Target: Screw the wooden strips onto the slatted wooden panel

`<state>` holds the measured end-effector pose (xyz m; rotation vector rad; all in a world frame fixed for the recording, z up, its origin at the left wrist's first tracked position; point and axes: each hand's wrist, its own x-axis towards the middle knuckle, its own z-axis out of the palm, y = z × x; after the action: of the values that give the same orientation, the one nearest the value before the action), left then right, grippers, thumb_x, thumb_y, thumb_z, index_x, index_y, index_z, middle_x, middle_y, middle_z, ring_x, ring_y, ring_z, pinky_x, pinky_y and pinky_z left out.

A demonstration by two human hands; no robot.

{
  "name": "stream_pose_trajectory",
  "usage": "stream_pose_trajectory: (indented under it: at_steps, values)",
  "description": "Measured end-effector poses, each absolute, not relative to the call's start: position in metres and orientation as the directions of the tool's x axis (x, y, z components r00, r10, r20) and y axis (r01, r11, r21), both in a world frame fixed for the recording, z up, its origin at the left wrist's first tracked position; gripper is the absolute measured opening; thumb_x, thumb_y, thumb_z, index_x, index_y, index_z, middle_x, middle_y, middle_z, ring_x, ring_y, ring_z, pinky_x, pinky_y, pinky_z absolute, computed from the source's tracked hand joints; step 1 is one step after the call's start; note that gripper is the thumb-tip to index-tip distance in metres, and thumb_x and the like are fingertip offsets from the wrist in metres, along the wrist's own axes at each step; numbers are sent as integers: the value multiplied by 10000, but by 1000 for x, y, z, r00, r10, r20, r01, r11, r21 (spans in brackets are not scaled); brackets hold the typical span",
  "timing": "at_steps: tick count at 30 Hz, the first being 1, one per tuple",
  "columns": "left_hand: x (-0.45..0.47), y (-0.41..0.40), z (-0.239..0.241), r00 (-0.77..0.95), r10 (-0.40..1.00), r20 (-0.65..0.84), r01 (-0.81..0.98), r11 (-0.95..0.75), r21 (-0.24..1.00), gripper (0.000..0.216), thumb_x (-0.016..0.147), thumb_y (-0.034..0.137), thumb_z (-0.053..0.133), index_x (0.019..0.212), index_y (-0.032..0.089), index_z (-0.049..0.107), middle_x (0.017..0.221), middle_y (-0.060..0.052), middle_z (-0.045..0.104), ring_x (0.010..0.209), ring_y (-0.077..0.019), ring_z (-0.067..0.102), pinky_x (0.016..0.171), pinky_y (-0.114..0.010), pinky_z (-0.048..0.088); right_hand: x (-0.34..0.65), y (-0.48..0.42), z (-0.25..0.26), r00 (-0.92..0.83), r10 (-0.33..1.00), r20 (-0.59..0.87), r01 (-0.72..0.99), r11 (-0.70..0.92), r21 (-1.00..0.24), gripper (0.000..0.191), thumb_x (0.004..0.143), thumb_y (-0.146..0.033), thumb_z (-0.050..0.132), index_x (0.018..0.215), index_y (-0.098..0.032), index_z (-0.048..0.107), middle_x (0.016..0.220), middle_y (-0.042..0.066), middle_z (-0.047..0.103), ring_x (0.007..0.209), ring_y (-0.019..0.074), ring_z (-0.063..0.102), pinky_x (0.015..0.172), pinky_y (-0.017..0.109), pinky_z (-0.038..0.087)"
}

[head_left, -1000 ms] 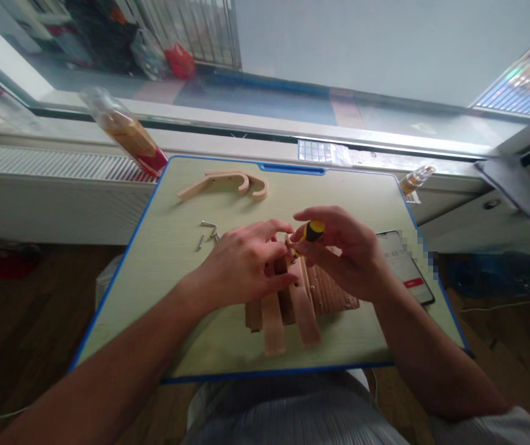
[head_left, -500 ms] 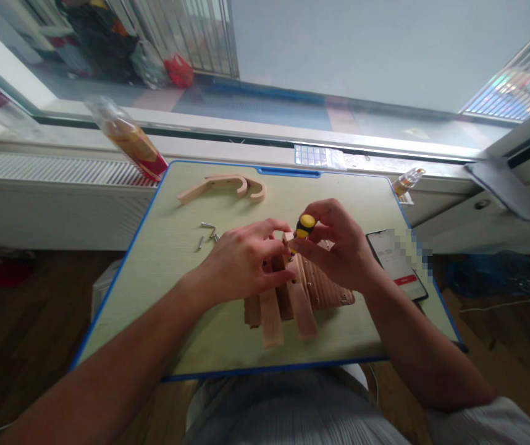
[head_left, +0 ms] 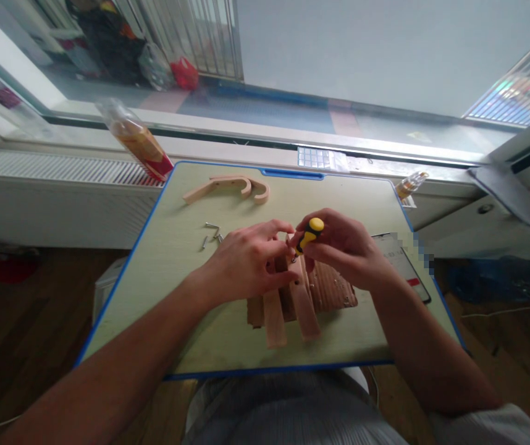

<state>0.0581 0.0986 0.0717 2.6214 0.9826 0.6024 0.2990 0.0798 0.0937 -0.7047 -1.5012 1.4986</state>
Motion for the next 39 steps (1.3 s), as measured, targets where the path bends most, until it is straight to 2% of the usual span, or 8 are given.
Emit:
stream_pose_trajectory:
  at_steps: [6, 11, 18, 22, 25, 32, 36, 39]
  values:
    - [58, 98, 72, 681, 671, 294, 554, -735, 392, 285, 949, 532, 803, 971, 248, 787, 1507, -29, 692, 1047, -217, 775, 868, -353, 588, 303, 80, 96, -479, 860, 177, -51, 175, -983, 192, 987, -284, 827, 1113, -182, 723, 1050, 68, 759, 764, 145, 743, 656, 284, 651]
    - [59, 98, 74, 674, 683, 281, 571, -723, 389, 273, 974, 526, 762, 1002, 257, 797, 1514, -25, 694, 1033, -207, 777, 853, -341, 586, 298, 80, 84, -378, 900, 216, -19, 226, -974, 359, 873, -287, 948, 1025, -228, 628, 970, -2, 716, 703, 112, 674, 575, 237, 590]
    - [59, 98, 73, 666, 690, 282, 572, -716, 400, 219, 951, 469, 795, 984, 253, 810, 1491, -41, 701, 1102, -222, 776, 875, -353, 599, 287, 81, 83, -350, 920, 176, -159, 127, -979, 390, 833, -305, 977, 1135, -211, 748, 956, -1, 725, 743, 114, 701, 582, 208, 598]
    - [59, 98, 71, 671, 685, 285, 564, -720, 403, 220, 942, 457, 805, 1058, 271, 810, 1511, -40, 695, 1117, -233, 772, 910, -363, 599, 292, 83, 91, -410, 906, 101, -156, 40, -987, 243, 883, -331, 931, 999, -178, 781, 948, 28, 772, 721, 113, 703, 624, 233, 624]
    - [59, 98, 71, 671, 685, 284, 564, -720, 403, 230, 942, 463, 810, 1068, 270, 801, 1510, -39, 691, 1081, -223, 775, 906, -359, 598, 299, 83, 95, -471, 879, 78, -134, 16, -991, 233, 910, -338, 904, 1024, -174, 784, 953, 35, 767, 718, 118, 701, 640, 251, 618]
    - [59, 98, 73, 677, 684, 272, 570, -721, 395, 257, 960, 484, 786, 1086, 260, 799, 1499, -44, 696, 1049, -228, 780, 862, -365, 598, 302, 83, 88, -388, 898, 207, 1, 225, -974, 286, 894, -349, 924, 1077, -195, 767, 1068, 52, 695, 827, 143, 680, 673, 282, 582]
    - [58, 99, 72, 679, 681, 275, 566, -724, 395, 292, 950, 501, 803, 1134, 274, 811, 1507, -47, 692, 1095, -247, 776, 877, -374, 593, 298, 86, 82, -308, 915, 262, 66, 295, -953, 341, 825, -389, 984, 936, -209, 718, 865, -29, 564, 721, 110, 541, 603, 262, 485]
    - [58, 99, 71, 677, 685, 270, 565, -718, 406, 286, 934, 489, 824, 1127, 278, 821, 1495, -55, 698, 1092, -240, 775, 873, -366, 592, 295, 85, 82, -338, 916, 216, 23, 237, -971, 325, 869, -423, 948, 975, -218, 719, 791, -41, 571, 692, 118, 519, 617, 274, 483]
